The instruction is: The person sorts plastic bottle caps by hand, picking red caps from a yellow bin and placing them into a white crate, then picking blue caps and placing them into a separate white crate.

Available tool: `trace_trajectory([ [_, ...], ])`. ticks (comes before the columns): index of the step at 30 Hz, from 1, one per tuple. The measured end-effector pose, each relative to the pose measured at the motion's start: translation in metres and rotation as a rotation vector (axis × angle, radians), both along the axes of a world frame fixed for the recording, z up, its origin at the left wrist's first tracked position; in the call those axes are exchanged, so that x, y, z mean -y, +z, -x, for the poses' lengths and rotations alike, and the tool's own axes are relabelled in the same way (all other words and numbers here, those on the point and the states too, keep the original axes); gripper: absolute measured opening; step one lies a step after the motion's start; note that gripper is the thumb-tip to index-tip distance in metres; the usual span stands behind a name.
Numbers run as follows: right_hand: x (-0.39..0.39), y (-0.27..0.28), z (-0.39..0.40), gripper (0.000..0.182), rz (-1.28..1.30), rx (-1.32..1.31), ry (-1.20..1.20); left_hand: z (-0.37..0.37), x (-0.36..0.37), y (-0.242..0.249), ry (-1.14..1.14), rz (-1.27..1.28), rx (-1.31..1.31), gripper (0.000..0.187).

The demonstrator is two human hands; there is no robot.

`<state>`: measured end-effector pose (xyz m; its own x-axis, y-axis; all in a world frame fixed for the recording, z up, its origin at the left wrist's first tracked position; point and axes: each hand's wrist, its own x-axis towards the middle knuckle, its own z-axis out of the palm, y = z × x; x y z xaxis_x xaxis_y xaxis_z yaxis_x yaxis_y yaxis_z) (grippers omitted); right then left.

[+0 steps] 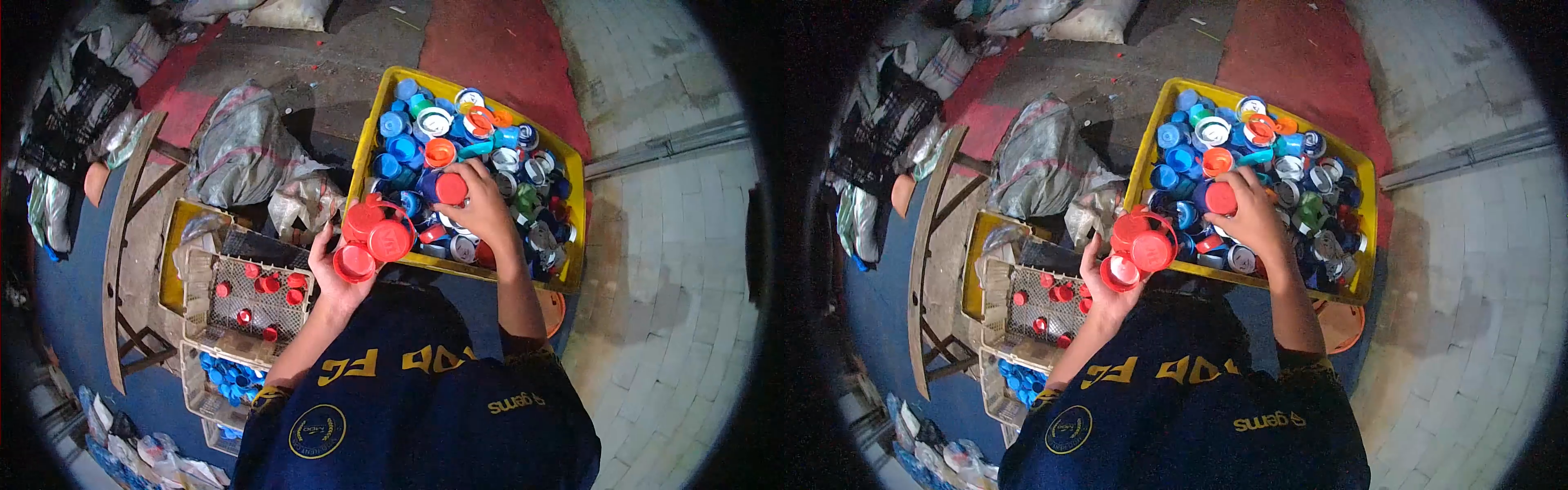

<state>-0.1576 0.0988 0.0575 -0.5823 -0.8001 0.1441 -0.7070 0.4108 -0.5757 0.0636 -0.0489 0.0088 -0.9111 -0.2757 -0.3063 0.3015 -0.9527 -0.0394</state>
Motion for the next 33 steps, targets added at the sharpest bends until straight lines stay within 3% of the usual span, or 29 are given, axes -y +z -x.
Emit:
trace_trajectory([
  [8,-0.001,0.009,-0.008,0.060,-0.032,-0.013,-0.096,0.004,-0.004,-0.003,-0.062,0.021,0.072,0.070],
  [14,-0.006,0.003,-0.011,0.060,0.013,0.135,-0.189,0.007,-0.006,0.003,-0.063,0.084,0.076,0.068],
  [17,-0.010,0.019,-0.017,0.052,0.120,-0.003,-0.204,0.007,-0.005,0.000,-0.070,0.072,0.060,0.067],
  [20,-0.019,0.018,-0.014,0.050,0.298,0.085,-0.234,0.010,-0.007,0.000,-0.056,0.070,0.066,0.066],
  [24,-0.012,0.033,-0.069,0.051,0.604,0.500,-0.195,0.016,-0.010,-0.001,-0.024,0.028,0.094,0.064],
  [26,-0.011,0.023,-0.093,0.054,0.522,0.365,-0.104,0.019,-0.013,0.000,-0.020,0.010,0.086,0.062],
  [28,-0.001,0.011,-0.099,0.058,0.565,0.039,0.041,0.025,-0.017,0.000,0.007,0.060,0.058,0.062],
  [33,0.006,-0.020,-0.118,0.061,0.632,0.149,-0.064,0.027,-0.025,0.013,0.018,0.113,0.093,0.063],
])
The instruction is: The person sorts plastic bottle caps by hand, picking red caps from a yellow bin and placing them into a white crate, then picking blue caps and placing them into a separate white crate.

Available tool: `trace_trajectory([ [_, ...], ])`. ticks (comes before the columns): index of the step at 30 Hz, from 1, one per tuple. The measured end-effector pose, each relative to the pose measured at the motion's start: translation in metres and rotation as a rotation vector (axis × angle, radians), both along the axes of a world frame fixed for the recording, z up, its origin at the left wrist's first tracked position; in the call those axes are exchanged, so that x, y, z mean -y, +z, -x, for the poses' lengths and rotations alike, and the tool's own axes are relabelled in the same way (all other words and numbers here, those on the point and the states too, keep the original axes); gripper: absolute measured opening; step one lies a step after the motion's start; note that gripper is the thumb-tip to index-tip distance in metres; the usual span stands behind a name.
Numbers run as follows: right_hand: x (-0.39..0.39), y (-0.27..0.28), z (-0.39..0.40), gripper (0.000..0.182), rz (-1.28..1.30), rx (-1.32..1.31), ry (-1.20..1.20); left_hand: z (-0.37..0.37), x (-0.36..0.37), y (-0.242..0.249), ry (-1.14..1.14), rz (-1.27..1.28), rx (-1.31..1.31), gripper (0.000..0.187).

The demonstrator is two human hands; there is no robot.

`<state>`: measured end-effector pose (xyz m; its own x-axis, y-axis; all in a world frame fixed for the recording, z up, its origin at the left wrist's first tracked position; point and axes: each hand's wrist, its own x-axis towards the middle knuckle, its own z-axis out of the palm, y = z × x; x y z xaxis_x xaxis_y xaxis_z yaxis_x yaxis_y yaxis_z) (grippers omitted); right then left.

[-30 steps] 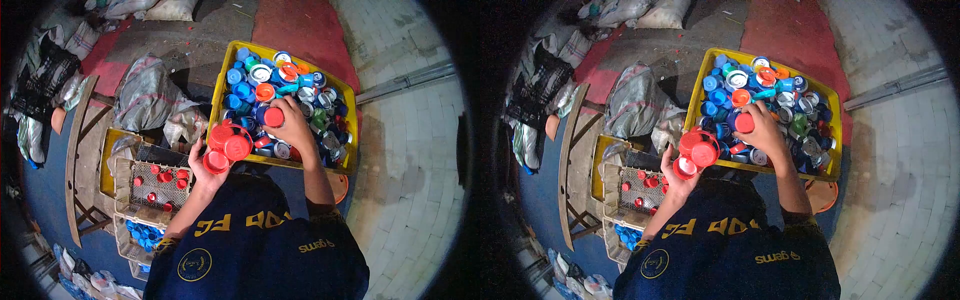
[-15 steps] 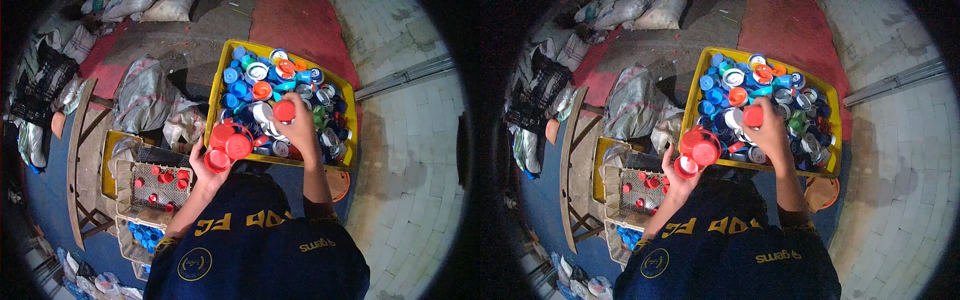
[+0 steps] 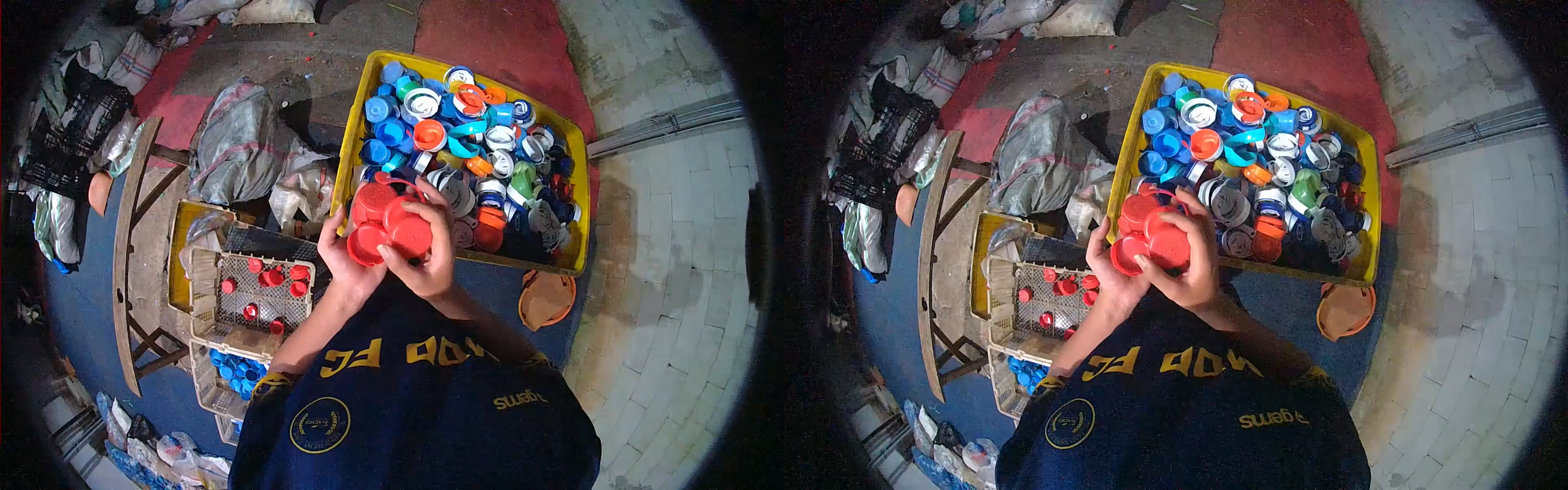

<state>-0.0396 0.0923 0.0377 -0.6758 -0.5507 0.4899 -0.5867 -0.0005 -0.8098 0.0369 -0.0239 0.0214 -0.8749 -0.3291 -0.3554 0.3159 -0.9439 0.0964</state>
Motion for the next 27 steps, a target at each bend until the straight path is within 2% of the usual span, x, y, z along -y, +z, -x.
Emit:
trace_trajectory([
  [5,0.002,-0.023,-0.002,0.071,0.124,0.161,0.076,0.001,-0.018,0.004,0.096,0.079,-0.001,0.064],
  [9,0.004,-0.019,-0.011,0.066,0.208,0.385,0.225,-0.018,-0.030,-0.008,0.167,0.016,0.032,0.065],
  [15,0.017,-0.035,-0.049,0.058,0.136,0.619,0.555,-0.075,-0.052,-0.009,0.502,-0.021,0.174,0.061],
  [19,0.033,-0.060,-0.100,0.056,0.004,0.815,0.737,-0.133,-0.068,-0.036,0.747,-0.117,0.184,0.061],
  [22,0.053,-0.091,-0.148,0.057,-0.150,0.996,0.776,-0.175,-0.064,-0.057,0.908,-0.202,0.179,0.057],
  [23,0.061,-0.102,-0.164,0.054,-0.187,0.961,0.781,-0.188,-0.058,-0.065,0.964,-0.212,0.216,0.055],
  [25,0.081,-0.104,-0.194,0.052,-0.284,1.186,0.810,-0.211,-0.045,-0.075,1.058,-0.237,0.291,0.051],
  [27,0.101,-0.119,-0.221,0.047,-0.379,1.108,0.769,-0.228,-0.029,-0.077,1.135,-0.225,0.281,0.048],
])
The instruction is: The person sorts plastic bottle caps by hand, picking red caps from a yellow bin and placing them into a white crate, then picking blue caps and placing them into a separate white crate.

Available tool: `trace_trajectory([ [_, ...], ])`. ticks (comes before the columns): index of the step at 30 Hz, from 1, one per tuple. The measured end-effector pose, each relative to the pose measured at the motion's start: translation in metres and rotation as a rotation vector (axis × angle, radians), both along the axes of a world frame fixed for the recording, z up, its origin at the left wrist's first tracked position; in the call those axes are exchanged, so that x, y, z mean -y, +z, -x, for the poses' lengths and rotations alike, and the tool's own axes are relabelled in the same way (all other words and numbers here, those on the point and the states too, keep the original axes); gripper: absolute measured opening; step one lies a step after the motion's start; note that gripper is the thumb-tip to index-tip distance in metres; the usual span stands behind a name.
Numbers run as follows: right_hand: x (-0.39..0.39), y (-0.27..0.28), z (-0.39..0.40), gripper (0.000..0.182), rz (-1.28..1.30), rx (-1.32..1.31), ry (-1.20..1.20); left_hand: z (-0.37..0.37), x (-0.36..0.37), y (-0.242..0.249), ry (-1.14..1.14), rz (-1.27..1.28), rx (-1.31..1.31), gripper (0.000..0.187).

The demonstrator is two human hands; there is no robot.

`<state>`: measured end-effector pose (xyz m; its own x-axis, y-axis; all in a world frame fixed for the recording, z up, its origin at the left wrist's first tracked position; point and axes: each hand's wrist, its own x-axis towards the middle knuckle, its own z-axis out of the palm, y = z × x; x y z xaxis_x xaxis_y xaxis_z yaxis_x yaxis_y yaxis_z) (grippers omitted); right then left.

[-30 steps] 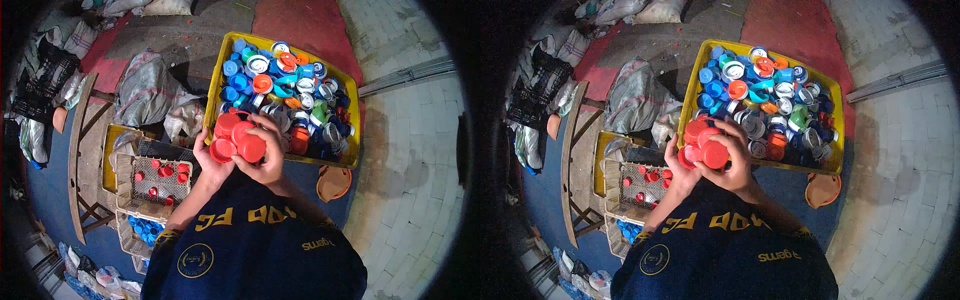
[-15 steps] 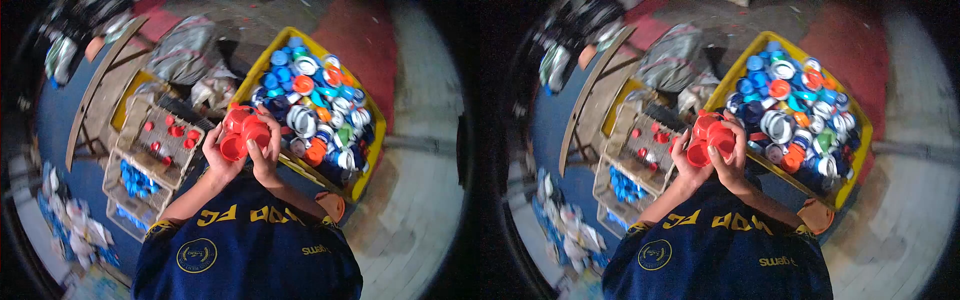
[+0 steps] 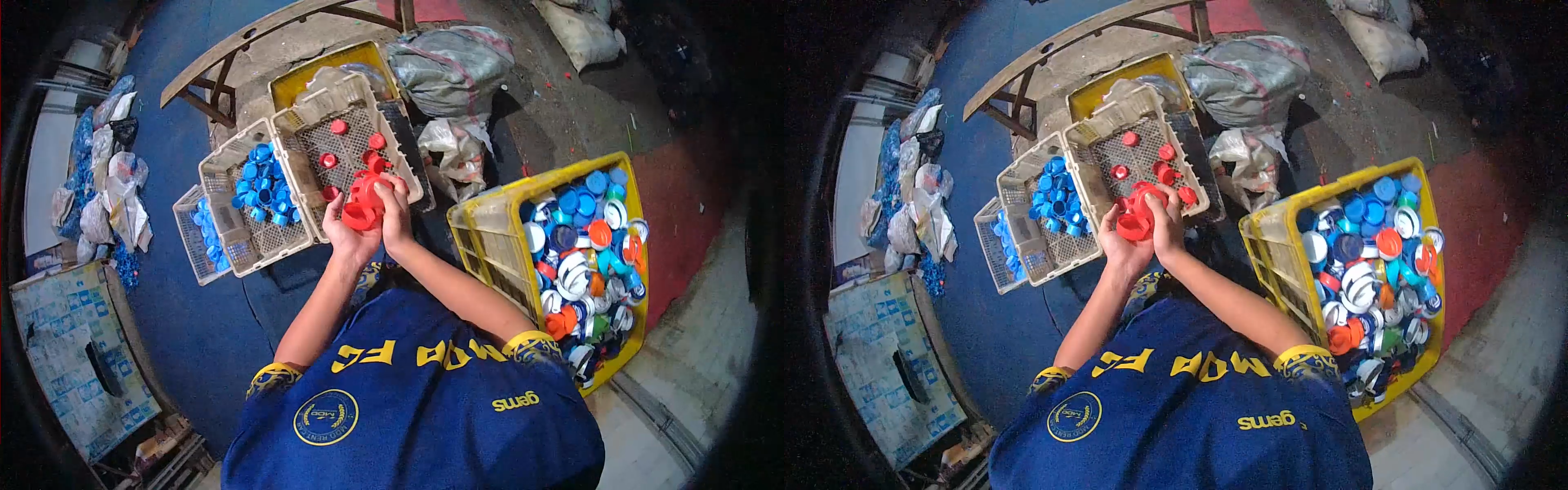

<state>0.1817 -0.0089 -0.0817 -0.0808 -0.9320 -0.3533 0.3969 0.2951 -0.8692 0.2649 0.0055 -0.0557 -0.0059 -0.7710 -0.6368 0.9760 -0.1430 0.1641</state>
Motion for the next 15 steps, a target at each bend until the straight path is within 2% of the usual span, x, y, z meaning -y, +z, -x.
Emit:
trace_trajectory([
  [2,0.022,-0.018,-0.017,0.049,-0.110,0.162,0.057,-0.015,0.019,-0.012,0.084,-0.005,0.029,0.048],
  [3,0.028,-0.022,-0.026,0.048,-0.106,0.220,0.059,-0.028,0.026,-0.033,0.070,0.055,-0.043,0.052],
  [6,0.056,-0.033,-0.043,0.043,-0.112,0.327,0.060,-0.048,0.041,-0.049,0.095,0.090,-0.112,0.059],
  [7,0.060,-0.040,-0.045,0.041,-0.144,0.316,0.060,-0.049,0.042,-0.051,0.084,0.119,-0.049,0.078],
  [10,0.068,-0.047,-0.046,0.031,-0.188,0.311,0.073,-0.050,0.048,-0.047,0.126,-0.014,-0.023,0.095],
  [11,0.069,-0.053,-0.045,0.030,-0.153,0.305,0.092,-0.055,0.044,-0.064,0.074,0.046,-0.014,0.108],
  [12,0.068,-0.058,-0.043,0.029,-0.118,0.299,0.100,-0.051,0.046,-0.052,0.099,-0.078,0.004,0.096],
  [13,0.068,-0.049,-0.041,0.026,-0.117,0.206,0.118,-0.053,0.045,-0.059,0.073,-0.095,-0.031,0.074],
  [14,0.066,-0.040,-0.032,0.033,-0.216,0.173,0.180,-0.059,0.043,-0.066,0.032,-0.115,-0.073,0.054],
  [15,0.063,-0.045,-0.028,0.056,-0.304,0.058,0.209,-0.063,0.041,-0.070,-0.004,-0.119,-0.055,0.056],
])
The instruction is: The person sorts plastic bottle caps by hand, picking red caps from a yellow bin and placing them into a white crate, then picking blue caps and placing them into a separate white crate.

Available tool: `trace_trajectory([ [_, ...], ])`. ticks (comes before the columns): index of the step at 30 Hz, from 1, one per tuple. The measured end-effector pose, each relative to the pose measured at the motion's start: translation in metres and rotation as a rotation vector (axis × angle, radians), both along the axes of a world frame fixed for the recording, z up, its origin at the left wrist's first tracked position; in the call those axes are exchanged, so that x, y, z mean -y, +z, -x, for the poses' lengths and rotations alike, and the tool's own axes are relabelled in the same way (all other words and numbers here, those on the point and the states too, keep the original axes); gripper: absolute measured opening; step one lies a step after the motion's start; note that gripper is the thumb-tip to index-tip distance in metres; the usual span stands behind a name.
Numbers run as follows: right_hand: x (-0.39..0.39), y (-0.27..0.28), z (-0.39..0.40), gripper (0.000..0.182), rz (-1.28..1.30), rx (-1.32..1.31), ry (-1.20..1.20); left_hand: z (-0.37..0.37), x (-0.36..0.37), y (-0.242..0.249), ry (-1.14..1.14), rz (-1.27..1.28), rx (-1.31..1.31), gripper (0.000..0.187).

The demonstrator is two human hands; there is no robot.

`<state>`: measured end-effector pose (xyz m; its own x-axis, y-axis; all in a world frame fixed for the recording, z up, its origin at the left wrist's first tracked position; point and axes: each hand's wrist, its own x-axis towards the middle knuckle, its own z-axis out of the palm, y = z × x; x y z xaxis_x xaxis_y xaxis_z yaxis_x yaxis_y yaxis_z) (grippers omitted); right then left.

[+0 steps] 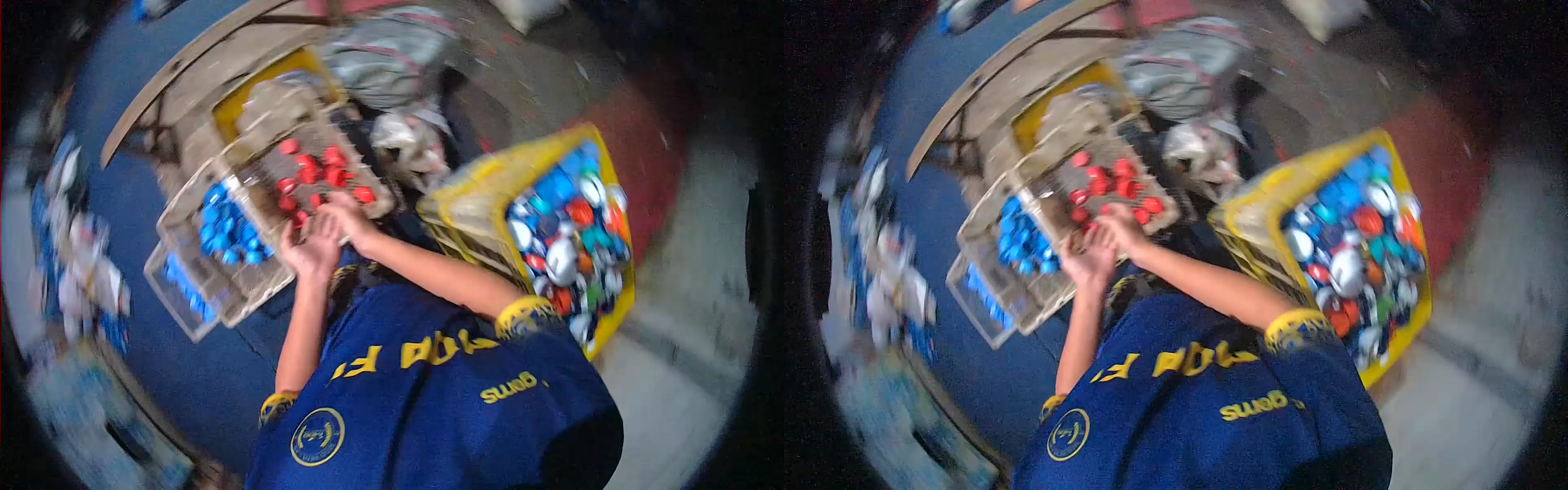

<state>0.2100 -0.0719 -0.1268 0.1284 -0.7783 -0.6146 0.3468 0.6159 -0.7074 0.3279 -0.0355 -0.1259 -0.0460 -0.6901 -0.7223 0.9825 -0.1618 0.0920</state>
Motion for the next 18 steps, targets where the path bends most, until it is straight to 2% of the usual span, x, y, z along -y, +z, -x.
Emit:
trace_trajectory([
  [2,-0.007,-0.020,0.016,0.045,0.013,0.118,0.068,0.003,0.004,-0.005,-0.104,-0.068,0.053,0.062],
  [3,-0.012,-0.058,0.013,0.042,0.207,0.124,0.013,0.009,0.009,0.000,-0.162,-0.133,0.109,0.067],
  [4,-0.019,-0.049,0.026,0.034,0.190,0.085,0.030,0.015,0.011,0.002,-0.216,-0.158,0.144,0.069],
  [5,-0.027,-0.034,0.039,0.026,0.365,-0.209,0.000,0.024,0.015,0.007,-0.255,-0.175,0.189,0.072],
  [6,-0.032,-0.017,0.057,0.025,0.368,-0.247,0.011,0.043,0.018,0.025,-0.279,-0.146,0.230,0.074],
  [7,-0.039,0.000,0.074,0.024,0.372,-0.278,0.029,0.042,0.021,0.013,-0.329,-0.081,0.086,0.068],
  [10,-0.063,0.060,0.131,0.026,0.487,-0.555,0.087,0.058,0.038,0.003,-0.451,-0.059,0.022,0.059],
  [12,-0.089,0.094,0.163,0.022,0.545,-0.715,-0.053,0.075,0.047,0.006,-0.550,-0.039,0.004,0.051],
  [13,-0.103,0.122,0.182,0.020,0.476,-0.901,-0.027,0.084,0.051,0.008,-0.587,-0.031,-0.016,0.050],
  [15,-0.128,0.132,0.213,0.019,0.600,-1.247,-0.347,0.102,0.059,0.011,-0.662,-0.014,-0.061,0.047],
  [16,-0.145,0.149,0.226,0.020,0.344,-1.303,-0.356,0.118,0.060,0.022,-0.684,-0.023,-0.044,0.042],
  [18,-0.168,0.156,0.263,0.023,0.191,-1.417,-0.360,0.134,0.062,0.031,-0.776,0.048,-0.081,0.040],
])
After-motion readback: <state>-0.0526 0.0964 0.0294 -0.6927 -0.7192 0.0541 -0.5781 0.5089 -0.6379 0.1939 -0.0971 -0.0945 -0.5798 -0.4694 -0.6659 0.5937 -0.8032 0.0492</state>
